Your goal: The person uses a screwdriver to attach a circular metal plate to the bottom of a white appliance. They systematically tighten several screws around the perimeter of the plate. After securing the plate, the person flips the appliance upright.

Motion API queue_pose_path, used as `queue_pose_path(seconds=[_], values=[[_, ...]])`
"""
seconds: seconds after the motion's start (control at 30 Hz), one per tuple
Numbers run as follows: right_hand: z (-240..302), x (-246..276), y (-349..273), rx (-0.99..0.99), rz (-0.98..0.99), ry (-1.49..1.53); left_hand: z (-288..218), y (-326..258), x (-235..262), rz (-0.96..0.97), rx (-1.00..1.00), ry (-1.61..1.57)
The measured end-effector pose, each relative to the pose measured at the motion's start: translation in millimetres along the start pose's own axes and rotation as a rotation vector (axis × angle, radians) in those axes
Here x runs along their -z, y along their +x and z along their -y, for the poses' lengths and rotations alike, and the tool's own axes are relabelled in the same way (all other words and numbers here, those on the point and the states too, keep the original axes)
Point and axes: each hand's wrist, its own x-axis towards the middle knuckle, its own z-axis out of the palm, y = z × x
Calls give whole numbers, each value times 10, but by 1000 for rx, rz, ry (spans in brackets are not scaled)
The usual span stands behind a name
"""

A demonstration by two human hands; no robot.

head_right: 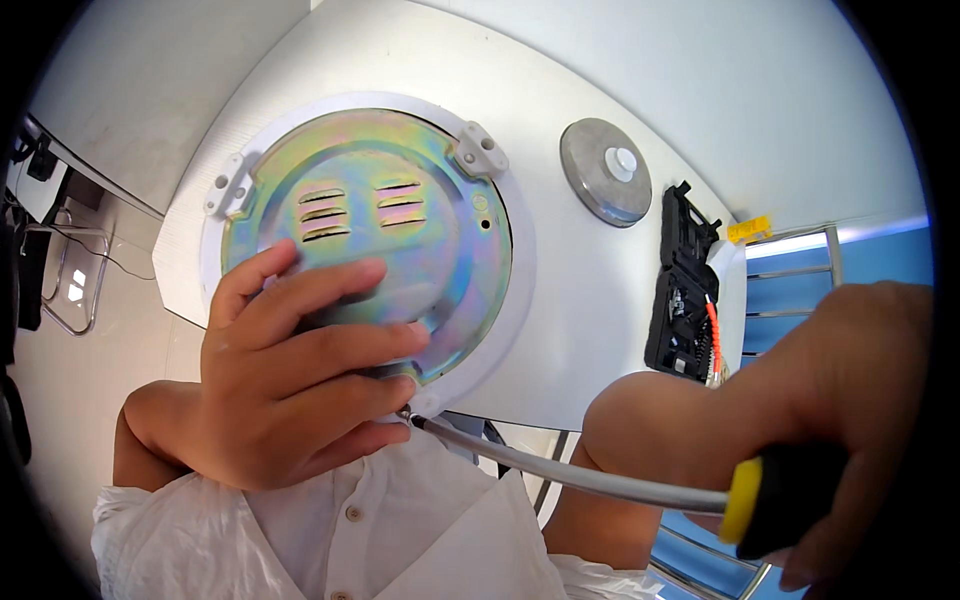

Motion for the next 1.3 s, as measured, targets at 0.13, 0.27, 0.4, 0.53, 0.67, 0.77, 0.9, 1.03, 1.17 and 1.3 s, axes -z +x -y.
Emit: queue_pose_path(seconds=[0.13,0.27,0.4,0.53,0.67,0.77,0.9,1.03,1.17,1.3], values=[[1,-62,8,57,21,-101,2,-13,-18,-36,-1,-1],[12,-140,22,102,36,-175,-5,-23,-23,-56,-1,13],[12,-203,8,139,50,-228,-17,-34,-17,-50,13,7],[1,-248,-16,172,58,-267,-19,-39,-18,-62,4,13],[-17,-293,-26,194,65,-299,-15,-42,-22,-68,-1,14],[-32,-325,-29,201,73,-325,-12,-48,-23,-67,0,16],[-52,-354,-32,214,78,-360,-8,-54,-25,-61,6,10],[-75,-380,-42,222,81,-381,-10,-56,-29,-66,6,-2],[-96,-412,-42,234,85,-409,-13,-57,-29,-65,3,1],[-123,-433,-38,245,86,-440,-19,-55,-23,-53,7,-1]])
